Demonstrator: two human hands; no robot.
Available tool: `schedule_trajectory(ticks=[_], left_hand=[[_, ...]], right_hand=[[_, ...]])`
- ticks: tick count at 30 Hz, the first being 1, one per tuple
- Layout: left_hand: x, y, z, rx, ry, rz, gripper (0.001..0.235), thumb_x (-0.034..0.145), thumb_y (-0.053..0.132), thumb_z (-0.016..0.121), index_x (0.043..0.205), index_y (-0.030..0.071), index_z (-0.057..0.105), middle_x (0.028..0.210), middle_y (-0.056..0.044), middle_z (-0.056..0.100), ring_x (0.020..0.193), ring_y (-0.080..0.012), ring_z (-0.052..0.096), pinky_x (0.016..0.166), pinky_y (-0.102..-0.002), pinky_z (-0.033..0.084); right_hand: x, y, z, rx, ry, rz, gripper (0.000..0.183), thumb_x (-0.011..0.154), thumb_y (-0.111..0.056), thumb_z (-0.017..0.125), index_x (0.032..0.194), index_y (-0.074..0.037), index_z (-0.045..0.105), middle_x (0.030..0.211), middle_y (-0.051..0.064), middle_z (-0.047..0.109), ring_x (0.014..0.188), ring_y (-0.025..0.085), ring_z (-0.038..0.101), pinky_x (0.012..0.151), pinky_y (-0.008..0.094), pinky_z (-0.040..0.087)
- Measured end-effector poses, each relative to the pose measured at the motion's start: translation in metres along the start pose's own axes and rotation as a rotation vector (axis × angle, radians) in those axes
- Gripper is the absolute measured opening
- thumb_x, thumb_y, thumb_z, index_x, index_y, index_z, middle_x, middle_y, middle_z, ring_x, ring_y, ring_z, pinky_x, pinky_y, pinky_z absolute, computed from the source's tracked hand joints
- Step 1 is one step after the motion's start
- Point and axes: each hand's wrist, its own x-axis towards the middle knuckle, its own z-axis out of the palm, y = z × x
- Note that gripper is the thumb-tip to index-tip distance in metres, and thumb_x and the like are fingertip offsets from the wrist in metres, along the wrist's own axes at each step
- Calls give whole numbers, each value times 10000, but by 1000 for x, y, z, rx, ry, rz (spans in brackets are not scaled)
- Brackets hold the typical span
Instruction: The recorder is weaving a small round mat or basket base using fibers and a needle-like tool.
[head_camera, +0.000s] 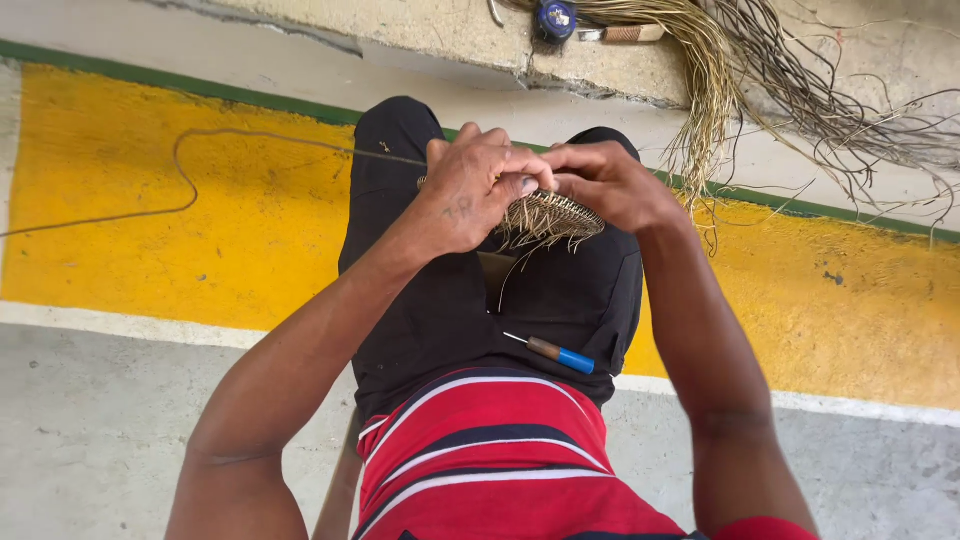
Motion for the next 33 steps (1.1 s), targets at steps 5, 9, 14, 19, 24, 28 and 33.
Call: schedule_trajectory(ticks=[5,9,14,19,24,28,33], left_hand=[[0,-2,-1,2,-55,-90,110,962,233,691,985,285,785,784,36,542,863,-184,489,822,-412,279],[5,-8,-1,-16,-37,-52,126,950,202,679,1002,268,772,838,61,583,891,-184,505,813,-424,276],[10,-8,0,-8,3,-71,128,944,191,673,999,258,767,840,33,597,905,-199,525,849,-419,300],[8,-2,1,14,13,-46,128,963,169,658,1003,232,761,867,27,621,924,-203,539,836,-430,300],[5,-16,6,70,85,8,72,983,228,692,994,192,753,922,67,665,922,-182,530,882,-416,311],[2,-10,-1,42,32,10,107,1000,225,673,1039,208,771,887,59,649,912,-183,518,876,-416,298],[3,2,-10,89,-13,-32,104,940,230,697,999,202,778,889,40,647,923,-196,537,852,-425,299]], right_hand=[[29,45,-21,96,-305,-287,86,1013,-72,660,1084,-37,696,1080,40,688,1041,107,604,986,320,497],[47,47,-29,-88,-119,-365,155,1061,-168,578,1152,-64,650,1089,-3,664,1036,78,653,930,295,574],[40,47,-29,41,-48,-176,199,1065,-225,609,1117,-52,693,932,-4,675,893,84,619,829,270,539],[33,49,-14,63,-48,-377,247,1101,-250,585,1033,-43,702,844,-38,653,765,62,564,709,265,511],[46,53,-14,-139,142,-466,319,1104,-232,577,849,-56,653,735,-36,605,609,56,480,530,276,402],[36,37,-12,-206,243,-461,335,1089,-251,589,824,-62,667,710,-24,589,627,60,485,563,269,380],[15,18,4,151,269,-338,279,1043,-179,604,810,-41,669,739,0,629,653,60,469,612,271,388]])
